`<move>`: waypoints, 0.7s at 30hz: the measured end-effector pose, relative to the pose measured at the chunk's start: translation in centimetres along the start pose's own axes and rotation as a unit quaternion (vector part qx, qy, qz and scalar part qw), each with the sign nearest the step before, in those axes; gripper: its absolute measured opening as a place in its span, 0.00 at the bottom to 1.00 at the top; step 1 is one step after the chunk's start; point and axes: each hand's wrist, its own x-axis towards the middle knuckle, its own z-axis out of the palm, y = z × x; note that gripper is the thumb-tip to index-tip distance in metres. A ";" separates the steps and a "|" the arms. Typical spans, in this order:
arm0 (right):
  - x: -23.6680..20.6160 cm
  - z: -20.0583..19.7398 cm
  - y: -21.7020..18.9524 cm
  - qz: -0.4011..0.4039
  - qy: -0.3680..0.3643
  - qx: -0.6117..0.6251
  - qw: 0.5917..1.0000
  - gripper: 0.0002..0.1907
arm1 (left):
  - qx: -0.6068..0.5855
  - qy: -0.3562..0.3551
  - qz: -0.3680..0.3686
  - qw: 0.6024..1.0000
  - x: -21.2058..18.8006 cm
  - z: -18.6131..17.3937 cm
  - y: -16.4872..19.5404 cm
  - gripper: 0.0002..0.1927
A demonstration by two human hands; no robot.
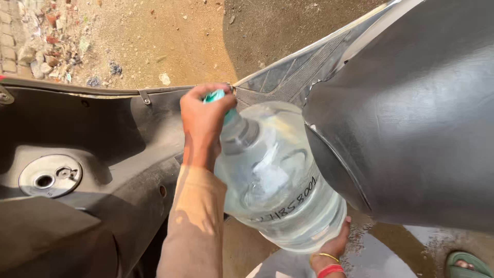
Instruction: The person rolls a large water jug across a concrete floor, fits a green cap onto its mouth, and rolls it out through a doorway to an outdoor area with many jugs. They attach a blue carry handle to the capped jug, lift a second filled jug, and place it on the floorboard of a Honda scooter.
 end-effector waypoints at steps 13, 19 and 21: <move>-0.1 9.0 -6.1 -0.007 -0.124 -0.073 0.990 0.30 | 0.327 -0.116 0.060 0.936 -5.7 3.9 -7.4 0.74; -3.9 6.4 -8.6 0.076 -0.216 -0.302 0.926 0.35 | 0.414 -0.064 -0.065 0.906 -6.5 3.5 -8.5 0.58; -5.2 5.9 -8.6 0.066 -0.270 -0.341 0.898 0.36 | 0.452 -0.043 -0.062 0.889 -6.5 2.5 -9.1 0.45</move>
